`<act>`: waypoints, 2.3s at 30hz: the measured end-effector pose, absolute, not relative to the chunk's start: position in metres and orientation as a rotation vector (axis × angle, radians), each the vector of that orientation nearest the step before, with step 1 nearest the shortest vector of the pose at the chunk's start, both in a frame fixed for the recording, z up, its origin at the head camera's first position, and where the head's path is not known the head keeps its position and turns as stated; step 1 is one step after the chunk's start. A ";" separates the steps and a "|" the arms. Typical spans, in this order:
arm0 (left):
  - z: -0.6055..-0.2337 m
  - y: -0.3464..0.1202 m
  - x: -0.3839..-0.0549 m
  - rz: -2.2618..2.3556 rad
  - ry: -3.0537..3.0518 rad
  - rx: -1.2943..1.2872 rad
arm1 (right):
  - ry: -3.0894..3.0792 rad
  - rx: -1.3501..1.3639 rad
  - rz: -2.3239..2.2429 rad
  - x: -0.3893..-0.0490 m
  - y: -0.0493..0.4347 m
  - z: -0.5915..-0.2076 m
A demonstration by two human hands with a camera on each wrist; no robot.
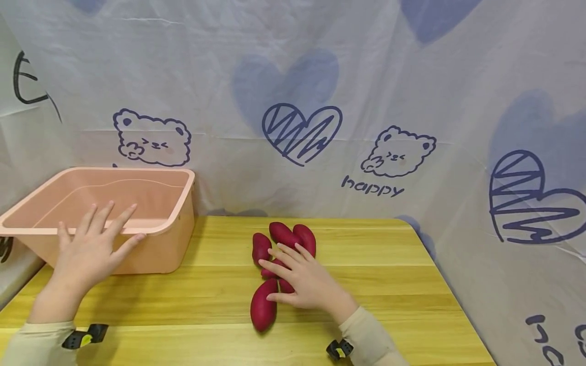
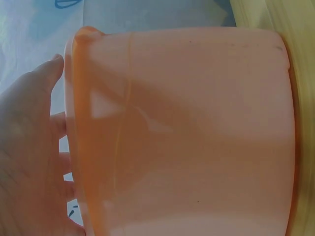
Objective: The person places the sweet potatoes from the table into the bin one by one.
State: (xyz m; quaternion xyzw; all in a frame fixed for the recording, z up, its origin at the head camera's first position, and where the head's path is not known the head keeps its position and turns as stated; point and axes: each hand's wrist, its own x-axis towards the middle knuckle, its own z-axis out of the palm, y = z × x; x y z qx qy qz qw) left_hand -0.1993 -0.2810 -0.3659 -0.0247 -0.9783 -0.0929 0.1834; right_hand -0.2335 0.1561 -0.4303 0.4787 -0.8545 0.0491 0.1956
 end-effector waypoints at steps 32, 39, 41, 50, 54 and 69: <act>-0.372 -0.285 -0.203 -0.282 -2.762 -0.070 | -2.563 1.610 0.127 -0.211 0.137 -0.449; -0.374 -0.285 -0.201 -0.285 -2.760 -0.067 | -2.547 1.607 0.042 -0.211 0.136 -0.452; -0.374 -0.285 -0.200 -0.286 -2.762 -0.069 | -2.551 1.606 0.039 -0.211 0.136 -0.453; -0.373 -0.286 -0.201 -0.284 -2.757 -0.072 | -2.481 1.622 0.042 -0.211 0.133 -0.456; -0.373 -0.286 -0.200 -0.289 -2.755 -0.070 | -2.452 1.621 0.053 -0.211 0.132 -0.456; -0.373 -0.284 -0.201 -0.271 -2.770 -0.077 | -2.424 1.622 0.072 -0.210 0.125 -0.456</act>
